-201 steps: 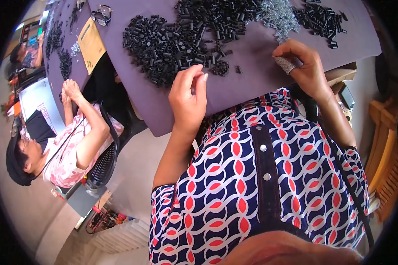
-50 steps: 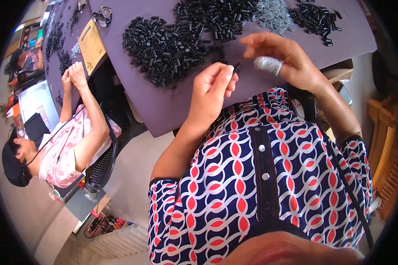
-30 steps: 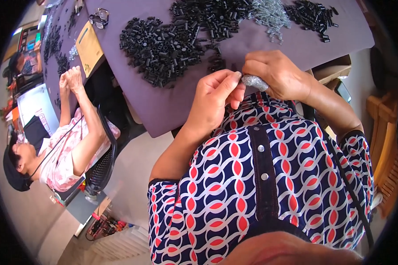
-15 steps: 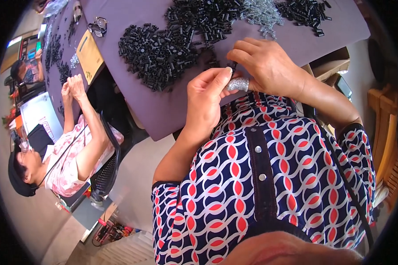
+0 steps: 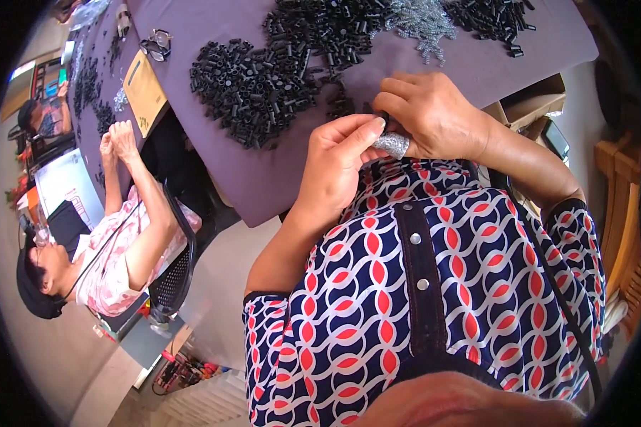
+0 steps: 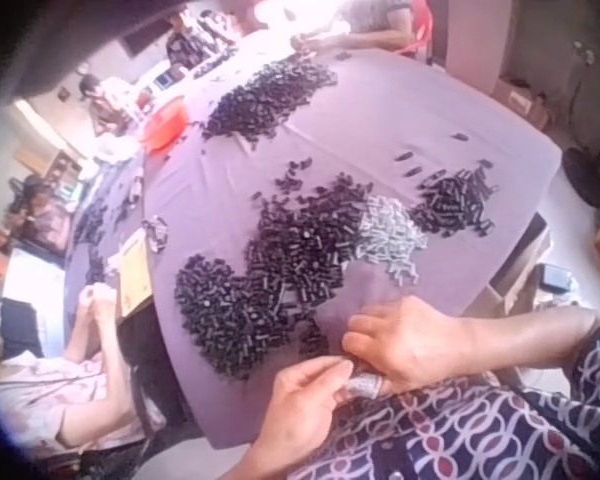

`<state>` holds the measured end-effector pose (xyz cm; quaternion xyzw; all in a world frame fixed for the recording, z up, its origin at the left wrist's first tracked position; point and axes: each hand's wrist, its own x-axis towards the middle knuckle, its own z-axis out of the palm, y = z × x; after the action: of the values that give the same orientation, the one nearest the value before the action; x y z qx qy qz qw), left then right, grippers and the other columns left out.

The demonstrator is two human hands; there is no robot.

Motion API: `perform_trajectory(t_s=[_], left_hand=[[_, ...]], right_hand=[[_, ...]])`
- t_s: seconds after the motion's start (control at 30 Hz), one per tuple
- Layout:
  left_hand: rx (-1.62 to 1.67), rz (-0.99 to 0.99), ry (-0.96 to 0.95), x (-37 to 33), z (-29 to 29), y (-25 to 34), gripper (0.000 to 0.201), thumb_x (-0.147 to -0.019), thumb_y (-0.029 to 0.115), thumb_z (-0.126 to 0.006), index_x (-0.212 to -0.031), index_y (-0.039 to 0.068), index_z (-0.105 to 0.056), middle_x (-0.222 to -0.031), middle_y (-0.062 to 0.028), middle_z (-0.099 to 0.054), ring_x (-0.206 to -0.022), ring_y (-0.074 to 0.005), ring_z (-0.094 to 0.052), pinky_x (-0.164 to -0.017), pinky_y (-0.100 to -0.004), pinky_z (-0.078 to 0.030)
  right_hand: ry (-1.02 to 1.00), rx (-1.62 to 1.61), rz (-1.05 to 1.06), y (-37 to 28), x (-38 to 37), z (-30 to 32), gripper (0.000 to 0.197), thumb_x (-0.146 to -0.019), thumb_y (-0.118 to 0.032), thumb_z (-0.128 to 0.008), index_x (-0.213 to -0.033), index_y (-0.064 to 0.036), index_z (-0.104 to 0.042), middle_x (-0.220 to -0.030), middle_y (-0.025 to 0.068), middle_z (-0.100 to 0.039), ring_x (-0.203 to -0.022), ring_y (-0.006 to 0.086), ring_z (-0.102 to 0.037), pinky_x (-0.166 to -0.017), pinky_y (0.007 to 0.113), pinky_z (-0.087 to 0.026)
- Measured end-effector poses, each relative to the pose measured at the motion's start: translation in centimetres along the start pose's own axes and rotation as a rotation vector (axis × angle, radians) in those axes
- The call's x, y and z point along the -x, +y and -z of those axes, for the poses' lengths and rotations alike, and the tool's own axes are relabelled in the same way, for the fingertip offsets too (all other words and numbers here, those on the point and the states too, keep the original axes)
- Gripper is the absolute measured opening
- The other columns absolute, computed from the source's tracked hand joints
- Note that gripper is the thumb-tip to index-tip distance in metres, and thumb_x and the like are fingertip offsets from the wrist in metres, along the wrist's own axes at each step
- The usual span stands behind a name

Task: Assembling small black plastic housings with silver metal terminals at a workbench.

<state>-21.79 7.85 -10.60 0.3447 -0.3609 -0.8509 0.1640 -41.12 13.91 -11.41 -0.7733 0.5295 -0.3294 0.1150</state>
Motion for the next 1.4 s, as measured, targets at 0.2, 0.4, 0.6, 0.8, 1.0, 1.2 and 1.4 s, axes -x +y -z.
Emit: perform_trajectory(t_s=[0.2, 0.4, 0.6, 0.8, 1.0, 1.2, 1.4], left_hand=[[0.094, -0.007, 0.001, -0.5, -0.3, -1.2, 0.019, -0.098, 0.010, -0.062, -0.106, -0.006, -0.068, -0.097, -0.0101, -0.070, -0.086, -0.0159, -0.067, -0.079, -0.0307, -0.056], [-0.779, -0.600, 0.340, -0.5, 2.2, 1.5, 0.015, -0.098, 0.008, -0.062, -0.109, 0.000, -0.069, -0.105, -0.0062, -0.069, -0.091, -0.0113, -0.064, -0.077, -0.0237, -0.051], [-1.288, -0.719, 0.382, -1.1, 4.8, -0.1, 0.020, -0.088, 0.007, -0.069, -0.108, 0.005, -0.069, -0.098, -0.0116, -0.065, -0.087, -0.0279, -0.065, -0.076, -0.0371, -0.052], [-1.480, -0.818, 0.352, -2.0, 3.8, -0.4, 0.019, -0.087, 0.006, -0.068, -0.105, 0.005, -0.070, -0.096, -0.0103, -0.065, -0.089, -0.0307, -0.063, -0.078, -0.0400, -0.052], [-1.590, -0.849, 0.313, -2.2, 3.9, 0.3, 0.021, -0.086, 0.004, -0.067, -0.106, 0.005, -0.070, -0.097, -0.0088, -0.064, -0.088, -0.0291, -0.063, -0.075, -0.0391, -0.053], [-1.609, -0.877, 0.282, -2.7, 3.8, 0.6, 0.018, -0.086, 0.003, -0.067, -0.104, 0.005, -0.070, -0.095, -0.0081, -0.064, -0.086, -0.0285, -0.062, -0.073, -0.0384, -0.053], [-1.623, -0.892, 0.290, -2.7, 4.0, 0.7, 0.014, -0.086, 0.004, -0.068, -0.100, 0.005, -0.069, -0.092, -0.0084, -0.063, -0.086, -0.0287, -0.062, -0.072, -0.0387, -0.052]], right_hand=[[-0.017, 0.009, 0.028, 0.5, 0.7, -0.5, 0.030, -0.071, -0.022, -0.076, -0.085, -0.0038, -0.056, -0.081, 0.0110, -0.057, -0.076, 0.0320, -0.063, -0.065, 0.042, -0.052], [0.160, 0.302, -0.095, 3.6, 2.1, 4.0, 0.050, -0.068, -0.011, -0.077, -0.116, -0.0051, -0.061, -0.110, 0.0138, -0.062, -0.105, 0.0350, -0.060, -0.091, 0.043, -0.050], [0.067, 0.581, -0.717, 4.6, 4.7, 7.8, 0.061, -0.066, -0.008, -0.077, -0.125, -0.0055, -0.063, -0.139, 0.0190, -0.050, -0.142, 0.0425, -0.033, -0.115, 0.051, -0.035], [0.237, 0.616, -0.526, 6.8, 7.3, 6.4, 0.063, -0.065, 0.001, -0.072, -0.126, -0.0105, -0.064, -0.145, 0.0140, -0.048, -0.145, 0.0384, -0.031, -0.116, 0.051, -0.033], [0.082, 0.345, -0.199, 4.1, 3.9, 4.8, 0.033, -0.073, -0.009, -0.079, -0.106, -0.0078, -0.072, -0.135, 0.0184, -0.053, -0.140, 0.0472, -0.035, -0.112, 0.058, -0.035], [0.057, 0.400, -0.179, 5.0, 5.5, 3.3, 0.061, -0.057, 0.007, -0.068, -0.116, -0.0087, -0.069, -0.142, 0.0113, -0.051, -0.143, 0.0357, -0.035, -0.116, 0.050, -0.035], [0.127, 0.328, -0.228, 4.2, 5.8, 2.8, 0.049, -0.062, 0.009, -0.067, -0.107, -0.0066, -0.073, -0.147, 0.0089, -0.048, -0.147, 0.0349, -0.029, -0.117, 0.051, -0.032]])
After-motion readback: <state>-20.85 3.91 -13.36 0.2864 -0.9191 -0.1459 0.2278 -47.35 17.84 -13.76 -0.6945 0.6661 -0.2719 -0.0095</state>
